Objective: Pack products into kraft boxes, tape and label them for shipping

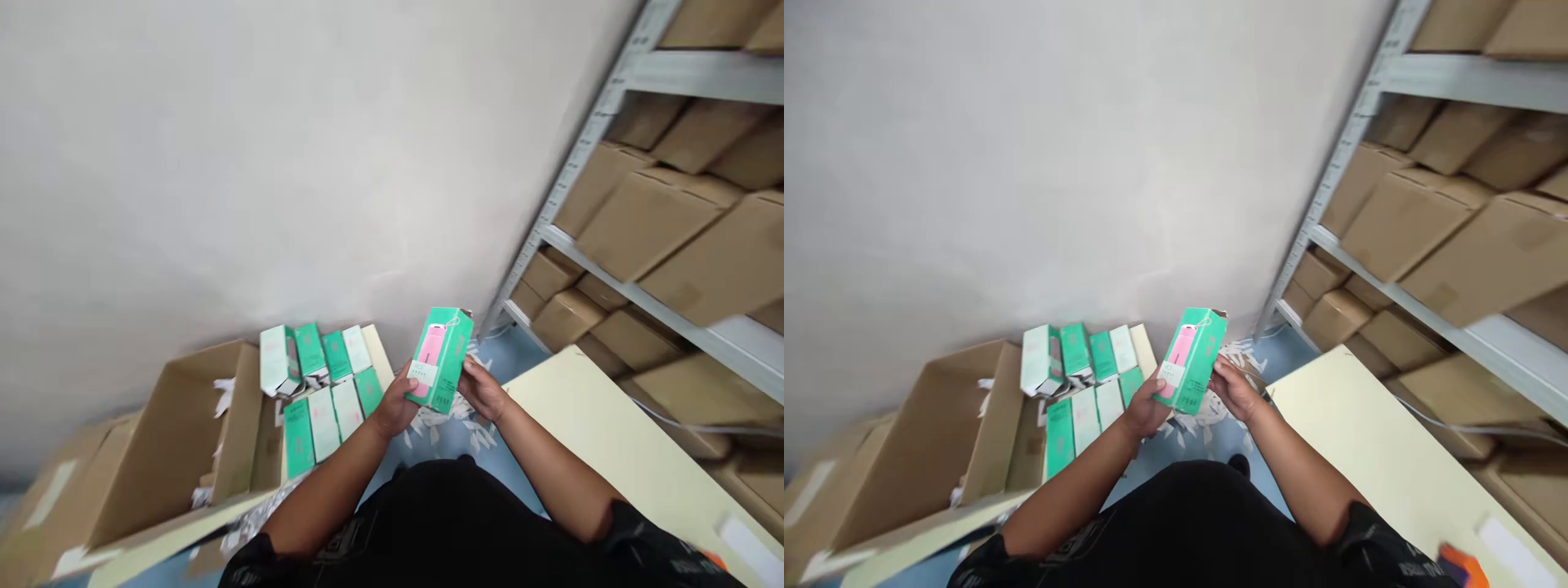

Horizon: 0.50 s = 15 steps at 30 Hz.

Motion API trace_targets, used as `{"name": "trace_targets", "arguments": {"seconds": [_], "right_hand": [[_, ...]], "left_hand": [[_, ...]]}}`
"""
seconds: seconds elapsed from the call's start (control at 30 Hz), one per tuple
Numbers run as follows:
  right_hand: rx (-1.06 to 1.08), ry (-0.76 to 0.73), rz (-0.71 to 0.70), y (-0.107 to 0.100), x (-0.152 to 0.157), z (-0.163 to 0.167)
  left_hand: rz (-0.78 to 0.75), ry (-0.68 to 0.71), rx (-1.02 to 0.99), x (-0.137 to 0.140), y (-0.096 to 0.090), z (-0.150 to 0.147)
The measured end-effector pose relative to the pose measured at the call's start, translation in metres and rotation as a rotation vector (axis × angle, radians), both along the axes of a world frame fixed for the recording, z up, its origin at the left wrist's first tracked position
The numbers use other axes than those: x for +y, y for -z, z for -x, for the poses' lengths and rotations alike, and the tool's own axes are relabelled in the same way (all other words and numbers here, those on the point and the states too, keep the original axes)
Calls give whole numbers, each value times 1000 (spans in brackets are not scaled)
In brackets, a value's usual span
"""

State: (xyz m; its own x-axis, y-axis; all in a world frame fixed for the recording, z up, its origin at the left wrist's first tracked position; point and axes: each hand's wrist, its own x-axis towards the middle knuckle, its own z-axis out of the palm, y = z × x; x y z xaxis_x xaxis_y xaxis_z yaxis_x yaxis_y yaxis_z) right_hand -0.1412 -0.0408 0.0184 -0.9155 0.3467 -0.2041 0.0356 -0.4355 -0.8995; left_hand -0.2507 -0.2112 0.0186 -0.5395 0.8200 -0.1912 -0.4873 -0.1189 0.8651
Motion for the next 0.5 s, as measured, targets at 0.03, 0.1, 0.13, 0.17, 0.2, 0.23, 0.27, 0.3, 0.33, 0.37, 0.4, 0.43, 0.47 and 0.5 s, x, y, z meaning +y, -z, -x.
{"name": "trace_targets", "arguments": {"seconds": [0.03,0.1,0.13,0.17,0.2,0.23,0.27,0.3,0.33,0.37,0.4,0.43,0.47,0.5], "right_hand": [[15,54,8,-4,-3,-8],[23,183,12,-10,-7,-27],[18,252,10,-12,-9,-38],[6,323,6,-14,-10,-49],[-15,394,1,-14,-11,-61],[-39,464,-2,-13,-11,-75],[-60,538,-1,-11,-9,-88],[-73,620,1,-8,-7,-103],[-79,713,-2,-4,-4,-119],[-83,813,-14,1,-1,-136],[-92,914,-37,7,4,-154],[-112,1016,-71,14,8,-173],[-146,1110,-116,20,13,-192],[-198,1194,-170,27,17,-212]], "left_hand": [[21,86,-45,6,1,-3],[68,249,-122,19,3,-11],[79,330,-159,26,4,-16],[84,413,-198,33,6,-23],[88,500,-233,40,9,-31],[95,585,-261,48,12,-39],[109,659,-275,56,17,-49],[133,716,-272,64,22,-60],[168,751,-246,72,27,-71],[211,764,-194,80,33,-82],[261,762,-117,89,38,-94],[309,753,-17,98,43,-106],[349,744,101,108,46,-118],[375,741,228,119,48,-132]]}}
